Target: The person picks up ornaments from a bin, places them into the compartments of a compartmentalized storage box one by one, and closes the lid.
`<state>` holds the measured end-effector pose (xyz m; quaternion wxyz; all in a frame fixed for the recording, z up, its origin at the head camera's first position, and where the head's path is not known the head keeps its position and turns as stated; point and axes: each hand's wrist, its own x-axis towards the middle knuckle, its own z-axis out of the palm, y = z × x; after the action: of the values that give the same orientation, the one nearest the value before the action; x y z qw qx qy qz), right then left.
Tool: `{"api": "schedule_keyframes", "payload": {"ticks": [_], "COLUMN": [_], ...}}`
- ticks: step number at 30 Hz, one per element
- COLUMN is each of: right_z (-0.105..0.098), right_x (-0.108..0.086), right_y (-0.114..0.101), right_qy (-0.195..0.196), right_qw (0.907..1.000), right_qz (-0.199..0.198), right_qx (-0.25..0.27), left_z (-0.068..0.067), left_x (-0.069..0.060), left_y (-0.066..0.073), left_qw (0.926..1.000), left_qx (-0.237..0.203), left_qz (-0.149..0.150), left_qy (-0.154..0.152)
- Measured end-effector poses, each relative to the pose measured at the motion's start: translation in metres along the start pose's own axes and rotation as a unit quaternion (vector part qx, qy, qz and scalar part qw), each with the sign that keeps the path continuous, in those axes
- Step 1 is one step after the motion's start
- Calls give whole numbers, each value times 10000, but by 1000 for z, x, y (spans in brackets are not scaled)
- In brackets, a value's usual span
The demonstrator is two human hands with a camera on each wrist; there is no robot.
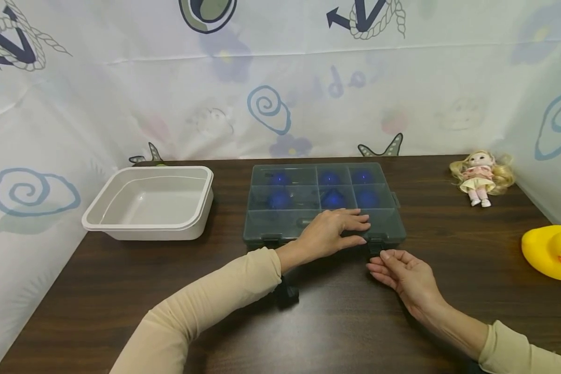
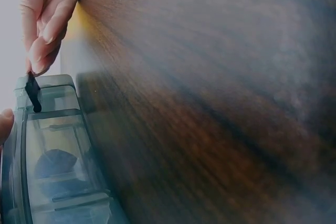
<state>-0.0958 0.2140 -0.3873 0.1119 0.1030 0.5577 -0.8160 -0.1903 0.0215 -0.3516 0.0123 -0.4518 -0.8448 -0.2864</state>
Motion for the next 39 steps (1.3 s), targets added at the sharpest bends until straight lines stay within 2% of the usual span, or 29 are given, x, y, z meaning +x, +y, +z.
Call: {"api": "schedule_keyframes", "payload": {"ticks": [3,6,16,26,34,37,39], "right_z": [1,3,5,5,5,5,5], "right_x": [2,6,10,8,10,9,7], "right_y": [0,-2,-6,-11,-14,-13,-14], "right_qy": [33,66,93,136,89,-13,-247], "right_qw": [9996,9992,9997,9991,9996,9997,9993], "right_qz": [-280,-346,-168,-65,111,189,262], "right_qx": [-66,-165,-126,-409,-263,-175,-110], "left_z": [0,0,-1,0,-1,-1,-1], "left_x": [0,1,3,7,9,10,10], "left_y": [0,1,1,4,3,1,0], "left_qw": [10000,10000,10000,9998,9997,9998,9996], "left_qx": [22,61,85,132,138,32,-83], "left_qz": [23,43,50,111,136,164,181], "left_qy": [1,5,-15,-141,-120,-139,-215]}}
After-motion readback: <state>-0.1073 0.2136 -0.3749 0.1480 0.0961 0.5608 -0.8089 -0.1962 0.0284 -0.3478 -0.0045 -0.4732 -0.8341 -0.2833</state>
